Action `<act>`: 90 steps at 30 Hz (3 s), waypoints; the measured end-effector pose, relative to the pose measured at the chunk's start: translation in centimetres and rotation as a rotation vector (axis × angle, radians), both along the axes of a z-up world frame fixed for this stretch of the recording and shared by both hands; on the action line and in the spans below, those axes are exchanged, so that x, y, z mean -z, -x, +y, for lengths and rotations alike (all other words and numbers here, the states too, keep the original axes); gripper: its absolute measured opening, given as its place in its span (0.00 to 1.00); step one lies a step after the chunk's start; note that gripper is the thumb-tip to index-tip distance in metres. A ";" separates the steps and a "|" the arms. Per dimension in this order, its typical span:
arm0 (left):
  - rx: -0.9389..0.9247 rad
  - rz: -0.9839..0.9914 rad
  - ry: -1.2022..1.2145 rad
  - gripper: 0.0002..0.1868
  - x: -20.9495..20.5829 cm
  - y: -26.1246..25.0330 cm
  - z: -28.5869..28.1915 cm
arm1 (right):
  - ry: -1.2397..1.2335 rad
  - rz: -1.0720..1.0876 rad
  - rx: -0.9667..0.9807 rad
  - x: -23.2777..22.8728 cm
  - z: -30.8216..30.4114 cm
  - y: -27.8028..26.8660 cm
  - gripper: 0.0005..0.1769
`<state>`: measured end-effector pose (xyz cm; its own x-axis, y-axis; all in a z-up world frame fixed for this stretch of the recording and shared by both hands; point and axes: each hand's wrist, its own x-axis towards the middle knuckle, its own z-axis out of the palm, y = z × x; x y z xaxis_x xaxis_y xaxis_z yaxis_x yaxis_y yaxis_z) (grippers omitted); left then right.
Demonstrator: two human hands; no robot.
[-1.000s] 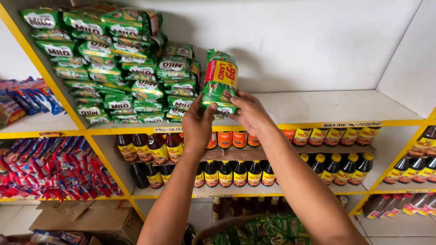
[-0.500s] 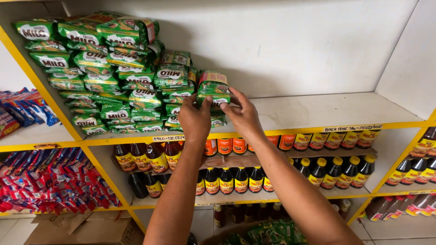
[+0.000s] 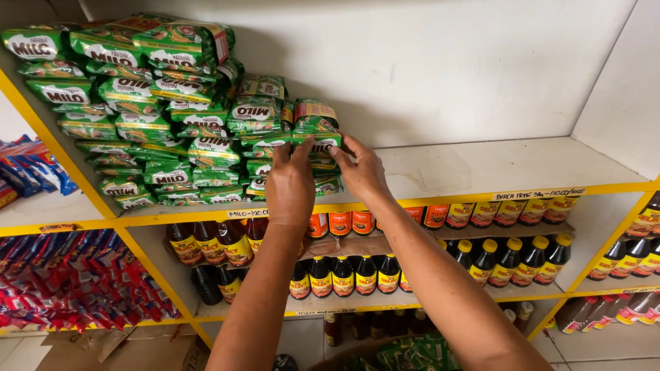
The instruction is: Stocking Milo drink packets from a cardboard box onto grocery store shelves.
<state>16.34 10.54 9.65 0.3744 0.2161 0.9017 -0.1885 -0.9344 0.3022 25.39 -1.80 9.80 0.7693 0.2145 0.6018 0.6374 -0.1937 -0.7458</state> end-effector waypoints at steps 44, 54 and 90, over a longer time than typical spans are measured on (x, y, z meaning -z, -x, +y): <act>0.054 0.686 0.868 0.25 44.8 16.2 -9.1 | 0.210 0.730 -0.190 40.5 -17.9 16.0 0.17; -0.243 1.504 0.941 0.54 52.0 21.6 -13.1 | 0.281 1.032 -0.643 52.2 -18.9 26.6 0.13; -0.002 1.025 0.819 0.38 30.0 22.8 -7.4 | 0.445 0.360 -0.492 38.7 -17.2 20.7 0.45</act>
